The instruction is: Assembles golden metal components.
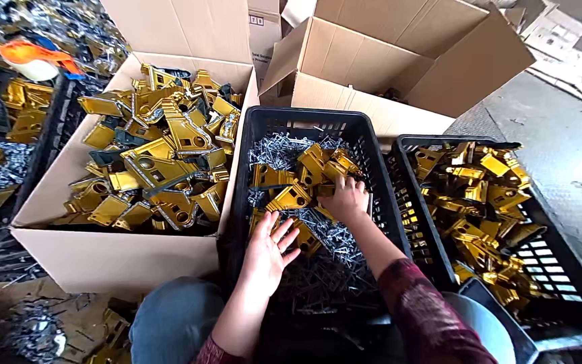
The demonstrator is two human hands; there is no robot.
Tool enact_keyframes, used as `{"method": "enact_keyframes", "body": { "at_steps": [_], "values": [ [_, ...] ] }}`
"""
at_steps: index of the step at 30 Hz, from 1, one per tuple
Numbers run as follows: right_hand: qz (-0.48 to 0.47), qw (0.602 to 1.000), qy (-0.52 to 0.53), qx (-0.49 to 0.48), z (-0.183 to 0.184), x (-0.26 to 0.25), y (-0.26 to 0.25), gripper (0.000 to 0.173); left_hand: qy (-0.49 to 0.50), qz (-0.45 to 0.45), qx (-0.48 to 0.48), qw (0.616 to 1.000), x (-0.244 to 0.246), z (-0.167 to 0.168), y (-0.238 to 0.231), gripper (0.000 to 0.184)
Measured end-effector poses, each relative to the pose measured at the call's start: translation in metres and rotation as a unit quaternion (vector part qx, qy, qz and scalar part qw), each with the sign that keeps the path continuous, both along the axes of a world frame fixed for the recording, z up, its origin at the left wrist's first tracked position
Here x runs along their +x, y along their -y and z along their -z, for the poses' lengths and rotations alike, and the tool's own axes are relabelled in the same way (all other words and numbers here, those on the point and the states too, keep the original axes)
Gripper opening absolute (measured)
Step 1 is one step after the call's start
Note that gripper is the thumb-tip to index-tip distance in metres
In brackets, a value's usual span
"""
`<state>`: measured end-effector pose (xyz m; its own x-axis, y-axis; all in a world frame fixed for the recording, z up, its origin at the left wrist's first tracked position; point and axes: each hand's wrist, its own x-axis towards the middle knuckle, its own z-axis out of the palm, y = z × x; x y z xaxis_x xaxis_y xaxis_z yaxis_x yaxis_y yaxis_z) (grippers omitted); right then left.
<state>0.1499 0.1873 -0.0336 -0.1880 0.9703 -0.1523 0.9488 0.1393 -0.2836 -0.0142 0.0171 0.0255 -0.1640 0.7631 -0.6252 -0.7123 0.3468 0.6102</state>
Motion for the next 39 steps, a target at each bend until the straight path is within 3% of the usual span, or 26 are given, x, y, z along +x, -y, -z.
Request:
{"method": "enact_keyframes", "body": {
  "at_steps": [3, 7, 10, 12, 14, 16, 18, 20, 22, 23, 26, 28, 30, 31, 34, 36, 39],
  "values": [
    [-0.016, 0.996, 0.058, -0.060, 0.027, 0.011, 0.003, 0.072, -0.004, -0.008, 0.002, 1.000, -0.004, 0.000, 0.003, 0.055],
    [-0.035, 0.990, 0.078, -0.109, -0.008, 0.026, 0.021, 0.047, 0.006, 0.011, -0.009, 1.000, -0.001, 0.002, 0.005, 0.053],
    [-0.070, 0.996, -0.040, 0.034, -0.036, 0.035, 0.051, 0.039, 0.021, 0.098, -0.017, 0.995, 0.011, 0.003, 0.004, 0.064],
    [-0.171, 0.955, -0.159, 0.185, -0.039, 0.033, 0.079, 0.042, 0.015, 0.148, 0.024, 0.989, 0.019, 0.009, 0.006, 0.070],
    [-0.279, 0.904, -0.252, 0.202, -0.033, 0.027, 0.099, 0.050, -0.040, 0.067, 0.090, 0.993, 0.027, 0.018, 0.007, 0.053],
    [-0.273, 0.921, -0.252, 0.115, -0.019, 0.027, 0.103, 0.056, -0.116, -0.078, 0.161, 0.977, 0.025, 0.027, 0.002, 0.044],
    [-0.178, 0.976, -0.081, -0.097, -0.010, 0.031, 0.092, 0.051, -0.198, -0.150, 0.179, 0.952, 0.012, 0.027, -0.002, 0.043],
    [-0.114, 0.961, 0.090, -0.234, 0.014, 0.026, 0.081, 0.047, -0.239, -0.156, 0.185, 0.941, 0.003, 0.022, 0.000, 0.054],
    [-0.087, 0.955, 0.119, -0.257, 0.030, 0.024, 0.083, 0.039, -0.219, -0.119, 0.197, 0.948, -0.002, 0.021, 0.004, 0.082],
    [-0.085, 0.965, 0.085, -0.233, 0.027, 0.023, 0.085, 0.036, -0.191, -0.108, 0.210, 0.953, -0.003, 0.021, 0.004, 0.084],
    [-0.096, 0.982, -0.129, -0.099, -0.002, 0.032, 0.086, 0.033, -0.127, -0.097, 0.236, 0.959, -0.004, 0.019, 0.008, 0.061],
    [-0.080, 0.955, -0.277, -0.065, -0.020, 0.044, 0.084, 0.026, -0.126, -0.080, 0.218, 0.965, -0.003, 0.015, 0.013, 0.048],
    [-0.066, 0.915, -0.378, -0.126, -0.029, 0.057, 0.081, 0.022, -0.100, -0.069, 0.191, 0.974, -0.003, 0.013, 0.013, 0.046],
    [-0.077, 0.910, -0.374, -0.158, -0.032, 0.064, 0.080, 0.022, -0.086, -0.064, 0.178, 0.978, -0.003, 0.012, 0.013, 0.044],
    [-0.088, 0.968, -0.203, -0.120, -0.044, 0.073, 0.082, 0.026, -0.130, -0.063, 0.148, 0.978, 0.001, 0.013, 0.008, 0.038],
    [-0.097, 0.965, -0.242, -0.024, -0.048, 0.076, 0.088, 0.024, -0.245, -0.032, 0.166, 0.955, 0.002, 0.023, 0.007, 0.030],
    [-0.169, 0.915, -0.352, 0.103, -0.051, 0.072, 0.093, 0.021, -0.417, 0.040, 0.209, 0.884, 0.006, 0.034, 0.008, 0.020]
  ]
}}
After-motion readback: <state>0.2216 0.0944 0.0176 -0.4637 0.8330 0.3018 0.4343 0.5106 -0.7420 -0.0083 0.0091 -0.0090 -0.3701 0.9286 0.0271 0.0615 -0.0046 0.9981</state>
